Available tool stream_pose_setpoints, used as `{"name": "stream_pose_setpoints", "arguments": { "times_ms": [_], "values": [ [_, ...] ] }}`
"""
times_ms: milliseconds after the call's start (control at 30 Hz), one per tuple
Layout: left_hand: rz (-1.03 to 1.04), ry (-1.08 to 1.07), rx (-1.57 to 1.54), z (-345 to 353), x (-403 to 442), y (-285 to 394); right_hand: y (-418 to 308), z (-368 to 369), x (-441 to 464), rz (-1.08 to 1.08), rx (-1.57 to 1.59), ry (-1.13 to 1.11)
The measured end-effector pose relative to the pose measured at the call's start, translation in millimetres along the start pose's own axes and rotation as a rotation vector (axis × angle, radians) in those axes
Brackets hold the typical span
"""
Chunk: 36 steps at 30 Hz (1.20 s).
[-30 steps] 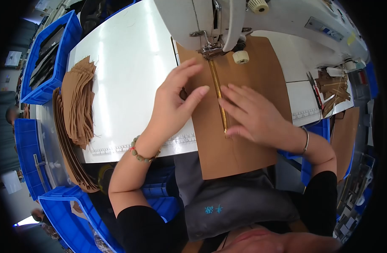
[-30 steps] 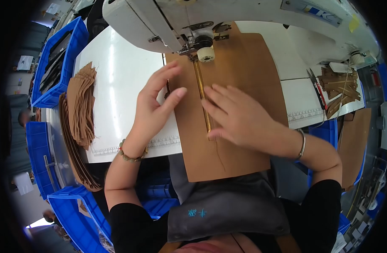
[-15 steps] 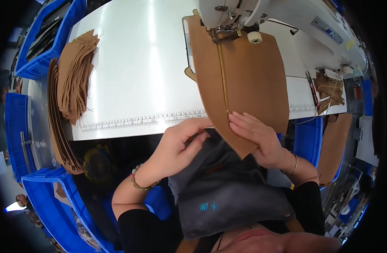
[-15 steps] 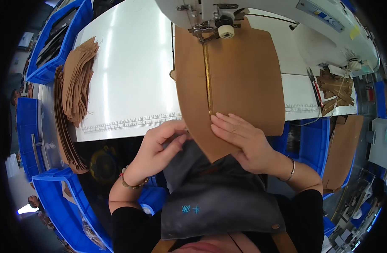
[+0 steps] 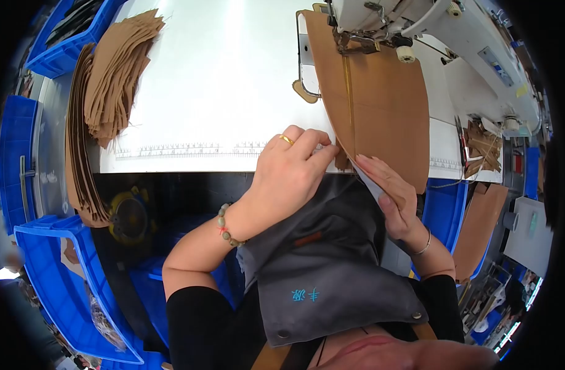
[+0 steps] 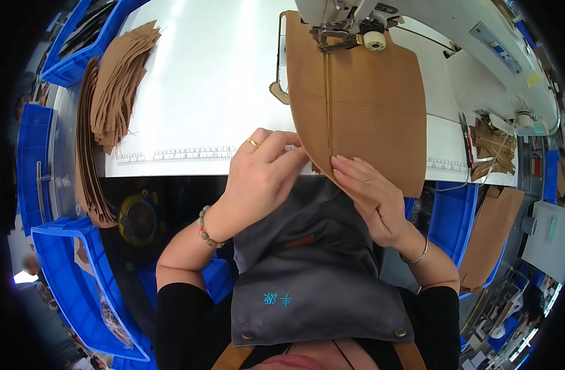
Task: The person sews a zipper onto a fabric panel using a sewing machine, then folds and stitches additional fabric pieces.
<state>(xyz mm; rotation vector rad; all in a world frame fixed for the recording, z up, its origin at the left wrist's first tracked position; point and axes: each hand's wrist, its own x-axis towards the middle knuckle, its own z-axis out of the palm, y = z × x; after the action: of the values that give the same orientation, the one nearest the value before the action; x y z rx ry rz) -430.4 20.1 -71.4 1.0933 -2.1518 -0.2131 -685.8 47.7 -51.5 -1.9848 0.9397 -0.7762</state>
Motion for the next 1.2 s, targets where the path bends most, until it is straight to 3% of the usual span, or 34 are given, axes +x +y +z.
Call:
{"name": "stream_pose_setpoints", "arguments": {
  "times_ms": [267,367,433,500,533,667,700,767,800,1200],
  "values": [
    [0.222,0.186,0.146,7.9,3.1,2.6,2.7,0.2,-1.5,-0.012,0.003,0.010],
    [0.216,0.047,0.154,5.7,-1.3,2.1,3.2,-5.7,-0.6,-0.021,-0.006,-0.022],
    [0.217,0.045,0.189,4.4,3.1,7.1,-0.9,-21.2,3.3,-0.069,-0.056,-0.181],
    [0.211,0.043,0.219,3.8,6.5,16.9,2.7,-42.0,-3.5,-0.022,-0.235,0.023],
    [0.183,-0.026,0.313,4.4,6.8,24.4,9.7,-53.8,-7.4,-0.018,-0.236,0.016],
    [0.153,-0.155,0.495,14.3,10.5,44.5,56.4,-117.8,-2.4,0.480,0.558,0.560],
    [0.165,-0.193,0.536,13.0,13.1,47.0,69.8,-135.2,-5.9,0.479,0.553,0.552],
    [0.188,-0.197,0.542,11.4,16.8,47.2,92.2,-160.1,-8.7,0.493,1.130,0.015],
    [0.195,-0.190,0.540,12.8,17.0,46.9,72.2,-153.4,0.3,0.659,0.932,-0.014],
    [0.208,-0.171,0.538,10.7,15.4,44.9,71.1,-82.2,11.7,0.667,0.877,0.043]
  ]
}}
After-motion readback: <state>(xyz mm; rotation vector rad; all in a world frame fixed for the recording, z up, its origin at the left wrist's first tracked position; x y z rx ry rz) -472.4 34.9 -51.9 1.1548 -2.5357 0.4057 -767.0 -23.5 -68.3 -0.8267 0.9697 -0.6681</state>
